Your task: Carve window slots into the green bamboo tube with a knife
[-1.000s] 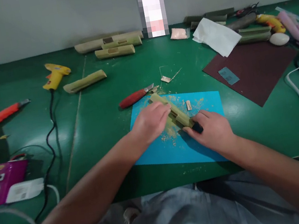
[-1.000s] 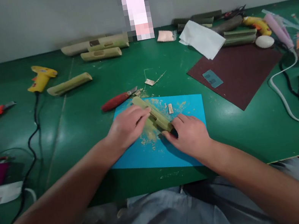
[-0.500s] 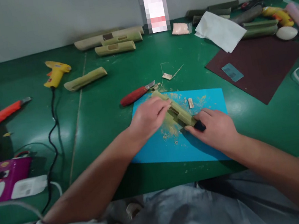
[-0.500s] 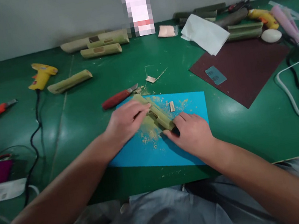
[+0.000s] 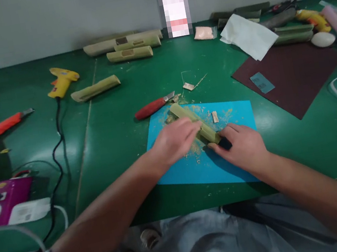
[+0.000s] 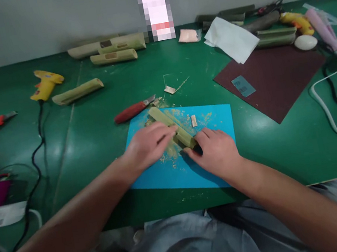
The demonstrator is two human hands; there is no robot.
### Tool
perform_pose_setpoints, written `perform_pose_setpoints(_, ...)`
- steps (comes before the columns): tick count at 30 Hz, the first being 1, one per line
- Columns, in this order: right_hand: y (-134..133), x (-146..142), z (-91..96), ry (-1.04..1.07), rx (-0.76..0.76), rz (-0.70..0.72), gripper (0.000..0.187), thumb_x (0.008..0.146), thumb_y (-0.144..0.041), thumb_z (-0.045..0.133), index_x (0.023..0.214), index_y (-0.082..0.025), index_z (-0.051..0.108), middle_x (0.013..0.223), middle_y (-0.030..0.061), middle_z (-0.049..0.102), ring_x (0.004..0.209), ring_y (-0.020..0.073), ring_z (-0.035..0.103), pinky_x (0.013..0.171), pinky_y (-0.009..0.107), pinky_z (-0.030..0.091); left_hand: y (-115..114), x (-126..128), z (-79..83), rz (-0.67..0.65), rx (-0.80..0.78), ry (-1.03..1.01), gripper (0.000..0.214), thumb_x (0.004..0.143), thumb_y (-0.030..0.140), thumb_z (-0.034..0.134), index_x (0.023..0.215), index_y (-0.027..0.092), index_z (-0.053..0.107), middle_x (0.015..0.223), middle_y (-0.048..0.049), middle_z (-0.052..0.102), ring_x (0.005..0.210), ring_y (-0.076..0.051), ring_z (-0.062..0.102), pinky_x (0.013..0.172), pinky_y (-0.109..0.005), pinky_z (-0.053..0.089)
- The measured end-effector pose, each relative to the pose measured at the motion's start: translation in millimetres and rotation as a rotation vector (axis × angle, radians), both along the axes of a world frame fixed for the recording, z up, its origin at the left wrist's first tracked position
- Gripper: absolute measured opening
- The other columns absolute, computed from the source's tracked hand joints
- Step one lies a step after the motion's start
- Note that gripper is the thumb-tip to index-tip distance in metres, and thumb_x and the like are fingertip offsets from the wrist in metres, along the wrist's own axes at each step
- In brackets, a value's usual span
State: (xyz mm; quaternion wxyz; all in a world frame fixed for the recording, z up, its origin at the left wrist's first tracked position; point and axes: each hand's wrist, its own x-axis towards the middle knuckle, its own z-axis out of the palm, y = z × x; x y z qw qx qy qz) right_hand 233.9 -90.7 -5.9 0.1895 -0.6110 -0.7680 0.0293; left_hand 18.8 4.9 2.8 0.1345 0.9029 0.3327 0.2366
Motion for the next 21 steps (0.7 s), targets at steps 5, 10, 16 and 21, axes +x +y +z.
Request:
perform_pose_setpoints(5,-1,0,-0.1,-0.016,0.002,-0.002,0.038,0.087,-0.055,0.058,0.081,-0.018,0.067,0.076,0.0034,0.066,0.067,0.0164,0.057,0.061,0.031,0.033,5,-2,0.0,0.098,0.012,-0.064,0.024,0.099,0.027,0.049,0.095,0.016,0.071,0.086,-0.0047,0.069,0.082,-0.016,0.064,0.076,-0.028,0.052)
perform_pose_setpoints(10,-1,0,-0.4,-0.032,0.026,0.010,0.036,0.088,-0.053,0.059,0.081,-0.018,0.067,0.077,0.0040,0.066,0.068,0.0167,0.058,0.062,0.031,0.035,-1,-1,-1.7,0.108,0.058,-0.087,0.026,0.099,0.027,0.049,0.092,0.015,0.071,0.081,-0.0052,0.066,0.078,-0.016,0.063,0.074,-0.028,0.051)
perform_pose_setpoints(16,0,0,-1.1,-0.017,0.003,0.012,0.037,0.086,-0.054,0.060,0.081,-0.018,0.066,0.075,0.0035,0.066,0.067,0.0161,0.057,0.061,0.030,0.034,-20,8,-3.8,-0.013,-0.064,0.009,0.027,0.101,0.026,0.044,0.107,0.016,0.068,0.085,-0.0055,0.066,0.080,-0.015,0.063,0.073,-0.028,0.051)
perform_pose_setpoints(21,1,-1,-0.7,-0.004,0.009,0.014,0.037,0.087,-0.054,0.059,0.081,-0.018,0.066,0.077,0.0037,0.066,0.067,0.0157,0.057,0.061,0.030,0.034,-25,11,-2.3,0.004,-0.038,0.019,0.026,0.099,0.025,0.046,0.100,0.016,0.070,0.082,-0.0052,0.066,0.078,-0.015,0.063,0.071,-0.026,0.050)
